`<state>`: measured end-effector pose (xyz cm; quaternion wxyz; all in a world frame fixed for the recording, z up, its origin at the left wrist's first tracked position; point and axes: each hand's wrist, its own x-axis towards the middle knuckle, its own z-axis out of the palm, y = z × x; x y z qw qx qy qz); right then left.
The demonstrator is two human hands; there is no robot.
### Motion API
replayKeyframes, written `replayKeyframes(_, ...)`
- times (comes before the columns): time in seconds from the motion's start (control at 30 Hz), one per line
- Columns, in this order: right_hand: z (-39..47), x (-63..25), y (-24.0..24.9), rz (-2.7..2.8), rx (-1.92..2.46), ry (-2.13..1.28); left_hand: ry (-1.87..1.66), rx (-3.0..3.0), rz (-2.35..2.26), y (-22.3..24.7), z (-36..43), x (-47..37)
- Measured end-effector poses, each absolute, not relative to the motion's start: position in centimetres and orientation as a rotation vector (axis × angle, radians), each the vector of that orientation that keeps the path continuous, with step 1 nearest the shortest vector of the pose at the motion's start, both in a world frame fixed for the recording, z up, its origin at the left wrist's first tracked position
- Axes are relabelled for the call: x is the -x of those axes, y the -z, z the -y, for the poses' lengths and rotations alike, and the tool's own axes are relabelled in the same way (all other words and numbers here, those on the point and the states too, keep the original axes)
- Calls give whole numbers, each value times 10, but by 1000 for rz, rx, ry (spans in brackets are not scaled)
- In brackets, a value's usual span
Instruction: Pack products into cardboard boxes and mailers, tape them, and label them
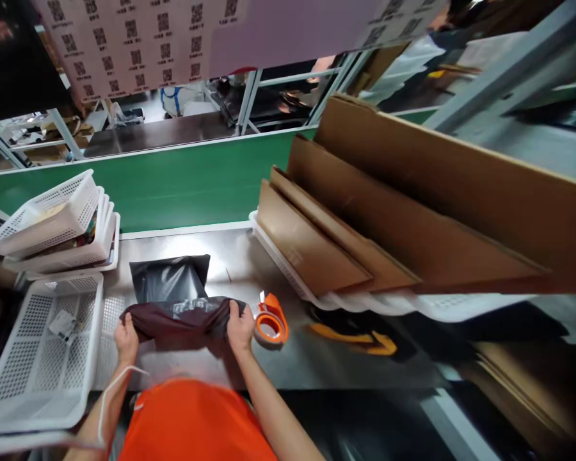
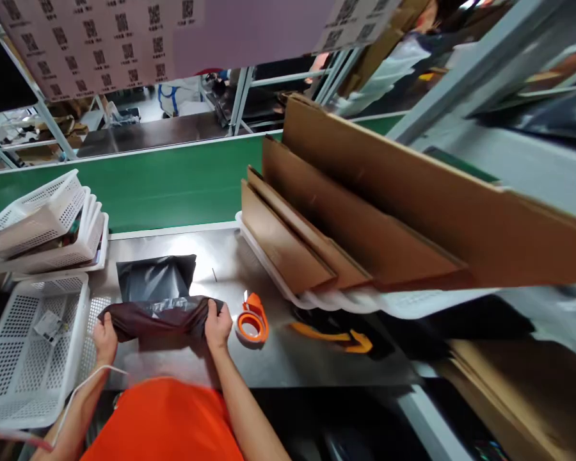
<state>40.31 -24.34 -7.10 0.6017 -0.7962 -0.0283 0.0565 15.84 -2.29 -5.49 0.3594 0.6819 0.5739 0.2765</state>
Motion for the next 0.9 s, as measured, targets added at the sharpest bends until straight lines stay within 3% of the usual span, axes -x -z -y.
replayKeyframes(0.17,229,-431,89,94,2012,-199,-511,-1789,-1650,73,19,-185)
replayKeyframes(0.5,185,-442,133,356,2152,-630,-165,-1808,-1390,94,25,-193)
replayKeyframes(0.73,210,-477,89,361,2259,-437,-339,-1805,-1502,70,0,-172)
replayKeyframes(0.9,211,-405,56,606,2143,-479,-195,-1661,-1388,54,19,-208)
